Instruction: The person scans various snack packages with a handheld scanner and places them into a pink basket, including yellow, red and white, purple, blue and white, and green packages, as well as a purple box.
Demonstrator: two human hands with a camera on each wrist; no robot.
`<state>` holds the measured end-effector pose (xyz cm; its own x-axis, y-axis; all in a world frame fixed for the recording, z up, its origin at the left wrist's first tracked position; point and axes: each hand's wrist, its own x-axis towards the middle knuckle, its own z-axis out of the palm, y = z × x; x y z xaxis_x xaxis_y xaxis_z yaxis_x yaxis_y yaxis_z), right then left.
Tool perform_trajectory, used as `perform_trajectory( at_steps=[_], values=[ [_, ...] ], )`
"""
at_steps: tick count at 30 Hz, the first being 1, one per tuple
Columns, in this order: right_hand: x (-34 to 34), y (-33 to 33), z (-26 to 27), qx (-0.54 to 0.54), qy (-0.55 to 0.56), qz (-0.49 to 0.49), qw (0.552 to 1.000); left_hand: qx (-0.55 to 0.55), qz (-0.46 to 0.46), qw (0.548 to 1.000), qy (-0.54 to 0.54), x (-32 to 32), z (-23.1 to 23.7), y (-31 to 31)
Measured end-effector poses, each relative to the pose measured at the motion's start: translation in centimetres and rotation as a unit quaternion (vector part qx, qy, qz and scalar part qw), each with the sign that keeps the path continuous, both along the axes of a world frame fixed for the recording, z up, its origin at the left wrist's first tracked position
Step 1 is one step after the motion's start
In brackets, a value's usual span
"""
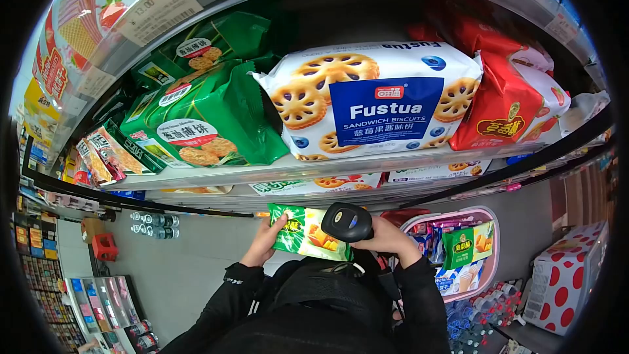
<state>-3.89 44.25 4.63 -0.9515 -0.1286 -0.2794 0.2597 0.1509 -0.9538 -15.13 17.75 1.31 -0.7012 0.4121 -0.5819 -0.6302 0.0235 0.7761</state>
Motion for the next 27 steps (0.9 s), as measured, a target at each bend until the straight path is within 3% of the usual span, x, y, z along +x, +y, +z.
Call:
perform_trajectory(
  at_steps=[27],
  values=[
    [1.1, -4.3, 2.2, -0.006, -0.01, 0.006, 1.0, 0.055, 0.03, 0.998, 0.008, 0.9, -0.9, -4.2]
  ],
)
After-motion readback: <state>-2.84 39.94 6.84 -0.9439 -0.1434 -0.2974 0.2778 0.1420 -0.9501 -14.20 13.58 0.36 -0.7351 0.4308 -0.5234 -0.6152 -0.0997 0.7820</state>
